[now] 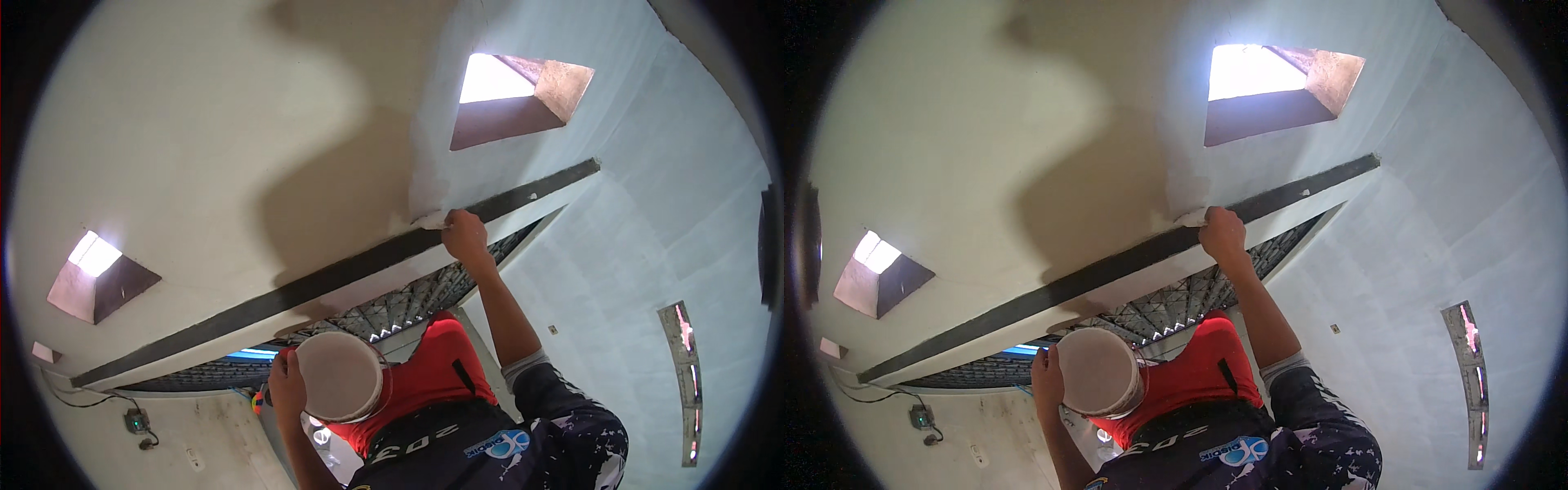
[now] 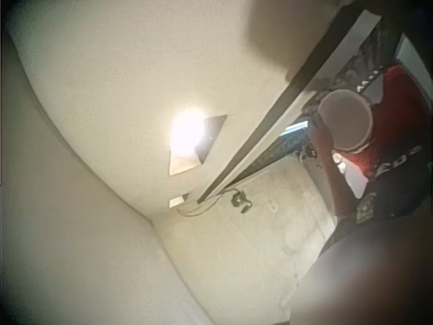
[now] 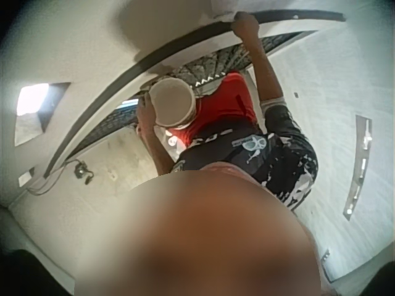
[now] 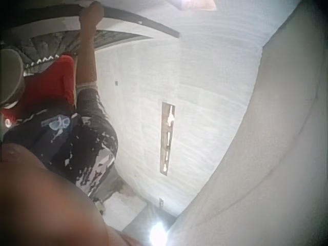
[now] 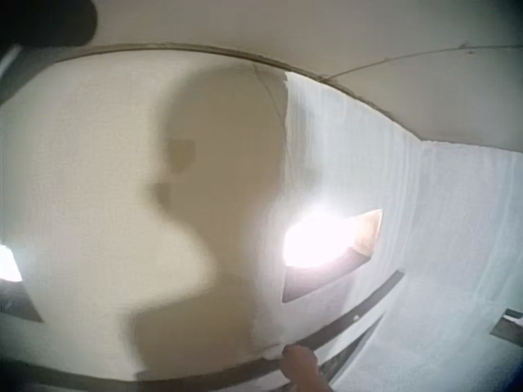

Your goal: Applying plaster or white paint to a wall using a putty knife.

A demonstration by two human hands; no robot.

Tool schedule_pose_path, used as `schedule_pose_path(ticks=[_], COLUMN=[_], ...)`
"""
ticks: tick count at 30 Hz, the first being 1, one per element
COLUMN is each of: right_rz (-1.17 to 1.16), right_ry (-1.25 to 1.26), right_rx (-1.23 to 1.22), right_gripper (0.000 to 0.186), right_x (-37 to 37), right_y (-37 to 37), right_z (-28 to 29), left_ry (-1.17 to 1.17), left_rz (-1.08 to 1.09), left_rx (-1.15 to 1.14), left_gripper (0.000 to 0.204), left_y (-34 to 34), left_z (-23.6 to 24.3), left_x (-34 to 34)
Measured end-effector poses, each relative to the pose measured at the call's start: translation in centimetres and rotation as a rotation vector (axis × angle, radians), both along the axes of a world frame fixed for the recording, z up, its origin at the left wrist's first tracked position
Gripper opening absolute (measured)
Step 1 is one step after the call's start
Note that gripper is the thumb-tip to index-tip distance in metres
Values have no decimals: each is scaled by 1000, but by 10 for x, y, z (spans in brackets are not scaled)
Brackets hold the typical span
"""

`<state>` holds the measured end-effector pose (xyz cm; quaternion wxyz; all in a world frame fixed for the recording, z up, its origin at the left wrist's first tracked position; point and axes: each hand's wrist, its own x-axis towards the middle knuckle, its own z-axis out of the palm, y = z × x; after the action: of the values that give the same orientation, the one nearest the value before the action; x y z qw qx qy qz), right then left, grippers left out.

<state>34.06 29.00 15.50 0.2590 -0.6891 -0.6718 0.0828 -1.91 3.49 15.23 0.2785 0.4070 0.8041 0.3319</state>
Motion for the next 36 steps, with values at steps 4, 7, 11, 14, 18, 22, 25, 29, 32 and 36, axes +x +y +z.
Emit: schedule_pose_path(ticks=[4,7,11,14,18,22,25,29,32,36], right_rz=[15,-60,-49,-62,-12,-43,-52,-82,-84,-72], right_ry=[160,216,92,61,68,210,159,90,116,174], right_rx=[56,-87,-81,-84,6,-40,-17,-98,-101,-4], right_gripper=[25,26,26,24,24,27,27,27,27,26], right_x=[3,6,8,-1,4,12,17,4,2,13], right_y=[-23,-44,-42,-29,-14,-31,-40,-31,-24,-34], right_z=[6,3,-13,-14,-12,-18,-22,-18,-19,-23], left_ry=[61,9,77,40,39,49,85,36,31,33], left_rz=[31,16,13,17,13,39,36,12,8,16], left_rx=[-50,-16,-28,-7,-35,-30,30,-50,-35,50], left_gripper=[41,41,40,40,39,38,38,38,38,40], left_y=[-3,-3,-1,-2,-2,-7,-2,1,1,-6], left_z=[-6,2,3,-2,5,-4,5,6,4,-4], left_x=[-4,-3,-3,-2,-1,-5,3,1,-1,-6])
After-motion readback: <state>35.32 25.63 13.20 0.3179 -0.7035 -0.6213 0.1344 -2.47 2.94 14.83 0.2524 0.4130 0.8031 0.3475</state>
